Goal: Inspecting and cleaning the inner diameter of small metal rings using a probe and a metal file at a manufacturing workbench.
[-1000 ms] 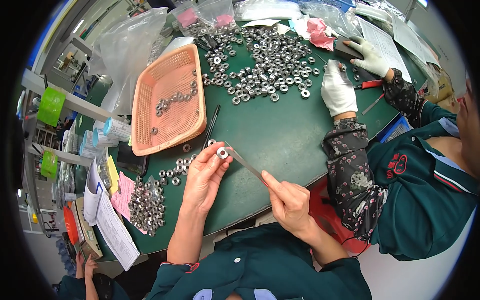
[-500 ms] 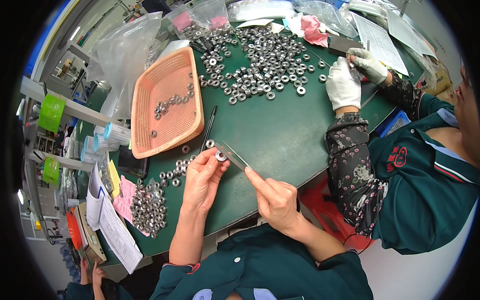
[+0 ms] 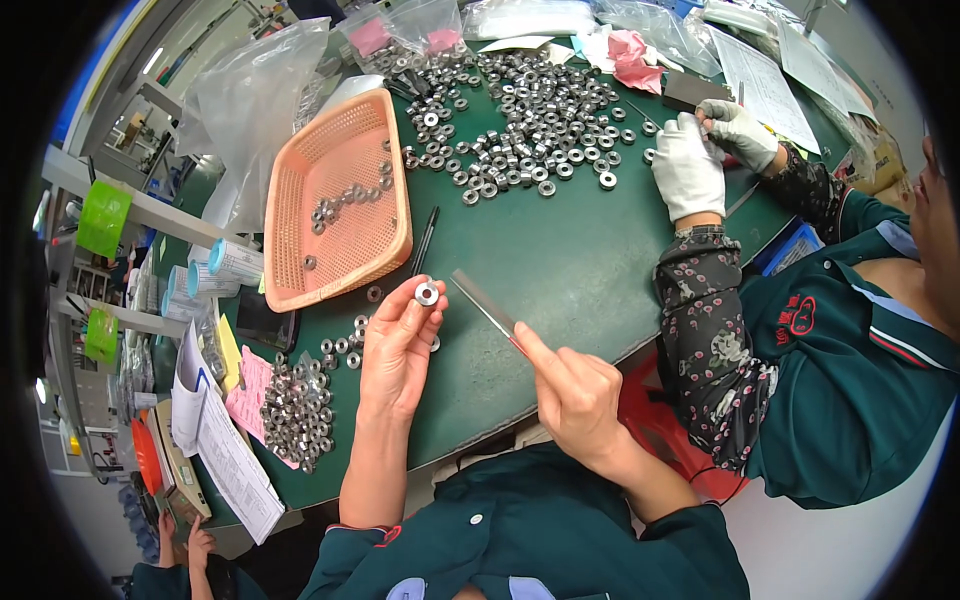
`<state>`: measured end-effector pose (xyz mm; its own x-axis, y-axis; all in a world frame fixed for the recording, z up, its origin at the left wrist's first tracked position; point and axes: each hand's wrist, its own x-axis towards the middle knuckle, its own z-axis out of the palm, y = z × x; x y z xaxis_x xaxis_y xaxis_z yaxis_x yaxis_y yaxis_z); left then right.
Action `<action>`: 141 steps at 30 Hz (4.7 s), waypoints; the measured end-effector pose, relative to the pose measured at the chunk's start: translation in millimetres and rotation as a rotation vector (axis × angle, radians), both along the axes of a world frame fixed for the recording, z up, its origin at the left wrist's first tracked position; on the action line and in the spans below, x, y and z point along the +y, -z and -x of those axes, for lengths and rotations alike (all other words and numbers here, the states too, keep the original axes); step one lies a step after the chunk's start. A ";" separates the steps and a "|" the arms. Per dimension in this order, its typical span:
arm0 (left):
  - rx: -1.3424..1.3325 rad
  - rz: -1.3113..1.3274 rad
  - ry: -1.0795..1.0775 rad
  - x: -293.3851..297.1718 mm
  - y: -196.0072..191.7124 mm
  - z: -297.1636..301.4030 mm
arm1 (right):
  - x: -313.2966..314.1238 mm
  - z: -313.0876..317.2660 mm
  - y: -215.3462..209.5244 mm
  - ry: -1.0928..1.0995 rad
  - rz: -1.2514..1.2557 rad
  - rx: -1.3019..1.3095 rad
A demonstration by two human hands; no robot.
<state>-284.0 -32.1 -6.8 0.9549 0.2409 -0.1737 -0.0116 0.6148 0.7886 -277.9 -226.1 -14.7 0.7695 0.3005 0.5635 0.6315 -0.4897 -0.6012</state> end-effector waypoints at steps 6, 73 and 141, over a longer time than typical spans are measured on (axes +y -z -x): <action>-0.009 0.002 -0.002 -0.3 -0.5 -0.6 | 2.4 11.0 1.9 -0.079 -0.010 -0.002; 0.040 -0.023 0.090 -0.9 -0.4 -2.7 | -10.2 5.7 -17.2 -0.065 -0.082 0.104; -0.025 -0.038 0.130 -7.2 -3.5 2.5 | 8.4 -5.0 -26.6 -0.131 -0.026 -0.068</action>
<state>-286.5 -39.3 -3.3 0.9825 0.1203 -0.1424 0.0463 0.5823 0.8116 -272.9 -217.7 11.9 0.6844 0.3807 0.6218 0.7287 -0.3848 -0.5664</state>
